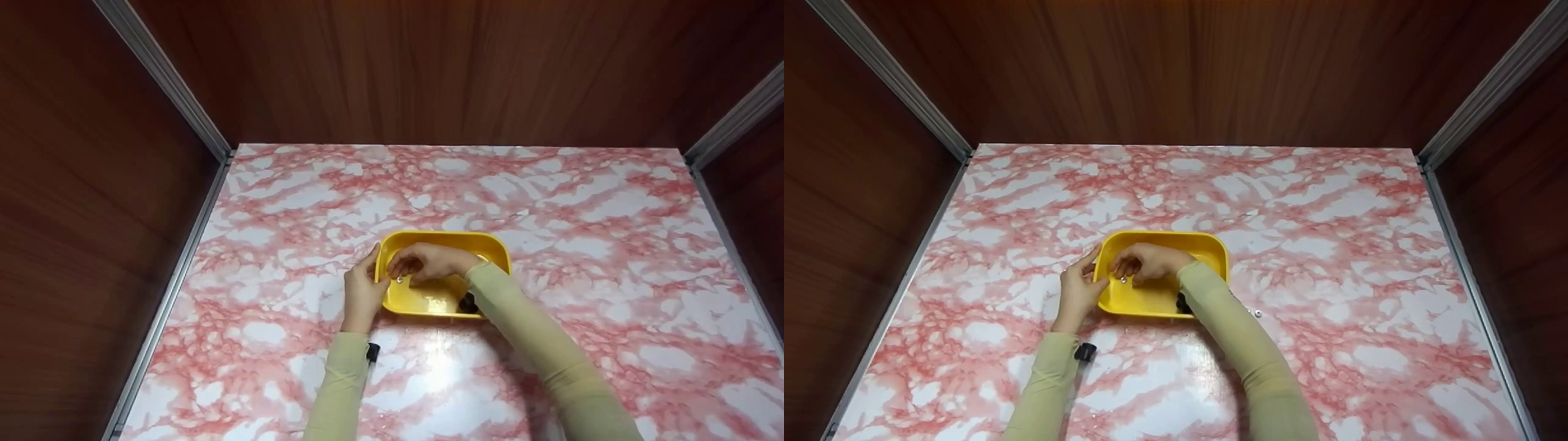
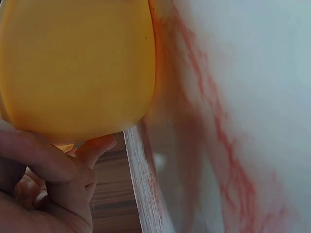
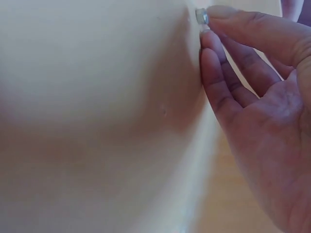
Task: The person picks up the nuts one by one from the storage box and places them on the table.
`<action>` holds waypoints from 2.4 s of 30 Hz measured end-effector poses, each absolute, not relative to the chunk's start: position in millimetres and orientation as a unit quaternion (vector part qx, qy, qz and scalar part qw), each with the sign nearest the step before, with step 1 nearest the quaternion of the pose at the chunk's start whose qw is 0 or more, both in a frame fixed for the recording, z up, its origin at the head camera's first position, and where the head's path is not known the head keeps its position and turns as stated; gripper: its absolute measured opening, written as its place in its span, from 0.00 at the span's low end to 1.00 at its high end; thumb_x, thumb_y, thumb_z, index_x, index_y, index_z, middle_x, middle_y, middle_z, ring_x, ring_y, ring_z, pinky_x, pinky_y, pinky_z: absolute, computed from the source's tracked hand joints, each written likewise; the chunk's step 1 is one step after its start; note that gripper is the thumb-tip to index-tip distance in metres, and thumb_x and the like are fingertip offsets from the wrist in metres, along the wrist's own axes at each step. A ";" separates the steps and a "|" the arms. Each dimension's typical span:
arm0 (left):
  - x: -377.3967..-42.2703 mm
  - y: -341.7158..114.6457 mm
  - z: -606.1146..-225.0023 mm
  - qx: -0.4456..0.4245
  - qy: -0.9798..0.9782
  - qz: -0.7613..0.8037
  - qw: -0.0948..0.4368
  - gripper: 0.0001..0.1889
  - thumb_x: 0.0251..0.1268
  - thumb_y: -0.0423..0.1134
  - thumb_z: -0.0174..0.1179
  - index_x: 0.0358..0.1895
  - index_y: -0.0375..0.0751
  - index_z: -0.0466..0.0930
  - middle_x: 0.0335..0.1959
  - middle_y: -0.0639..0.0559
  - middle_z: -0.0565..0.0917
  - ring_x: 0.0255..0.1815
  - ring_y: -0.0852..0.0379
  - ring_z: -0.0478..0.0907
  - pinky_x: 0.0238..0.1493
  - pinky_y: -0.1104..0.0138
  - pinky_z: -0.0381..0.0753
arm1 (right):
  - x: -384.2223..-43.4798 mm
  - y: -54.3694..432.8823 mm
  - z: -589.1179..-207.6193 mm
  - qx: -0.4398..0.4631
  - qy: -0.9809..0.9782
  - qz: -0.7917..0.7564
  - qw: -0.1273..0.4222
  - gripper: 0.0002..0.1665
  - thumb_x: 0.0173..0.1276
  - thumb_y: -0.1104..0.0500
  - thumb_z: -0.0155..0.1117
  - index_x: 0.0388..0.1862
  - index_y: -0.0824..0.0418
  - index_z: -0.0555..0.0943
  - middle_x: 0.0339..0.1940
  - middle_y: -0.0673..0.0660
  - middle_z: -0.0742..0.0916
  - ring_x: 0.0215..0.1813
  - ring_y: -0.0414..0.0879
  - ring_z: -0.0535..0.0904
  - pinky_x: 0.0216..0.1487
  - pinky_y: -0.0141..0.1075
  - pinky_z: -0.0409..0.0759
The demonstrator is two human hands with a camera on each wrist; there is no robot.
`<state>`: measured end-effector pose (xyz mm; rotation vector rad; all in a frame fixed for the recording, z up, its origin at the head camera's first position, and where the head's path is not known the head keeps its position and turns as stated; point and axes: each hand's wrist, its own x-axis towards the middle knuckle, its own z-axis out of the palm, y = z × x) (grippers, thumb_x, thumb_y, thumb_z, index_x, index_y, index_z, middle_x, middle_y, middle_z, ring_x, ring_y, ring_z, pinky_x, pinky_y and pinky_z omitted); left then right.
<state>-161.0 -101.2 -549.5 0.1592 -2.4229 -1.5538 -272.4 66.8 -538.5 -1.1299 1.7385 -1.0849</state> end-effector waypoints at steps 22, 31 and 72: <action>-160.5 -100.8 -548.9 0.058 -0.825 -0.548 0.122 0.37 0.44 0.16 0.62 0.65 0.37 0.72 0.50 0.40 0.82 0.42 0.50 0.82 0.36 0.67 0.81 | -270.8 61.9 -541.0 -0.467 0.716 -0.384 0.348 0.25 0.54 0.80 0.61 0.52 0.68 0.78 0.39 0.65 0.83 0.41 0.55 0.78 0.43 0.38 0.78; -161.6 -100.6 -547.5 0.059 -0.826 -0.548 0.118 0.38 0.43 0.16 0.62 0.65 0.37 0.71 0.51 0.39 0.81 0.43 0.52 0.81 0.38 0.67 0.81 | -270.7 61.4 -539.7 -0.465 0.734 -0.366 0.333 0.24 0.56 0.78 0.62 0.52 0.67 0.79 0.38 0.63 0.84 0.39 0.52 0.78 0.42 0.38 0.77; -161.1 -99.5 -549.6 0.063 -0.822 -0.553 0.118 0.36 0.44 0.17 0.61 0.64 0.37 0.72 0.48 0.39 0.83 0.41 0.49 0.82 0.33 0.67 0.81 | -268.5 60.2 -537.9 -0.484 0.759 -0.334 0.279 0.23 0.55 0.72 0.67 0.52 0.69 0.78 0.32 0.60 0.84 0.33 0.43 0.77 0.36 0.33 0.77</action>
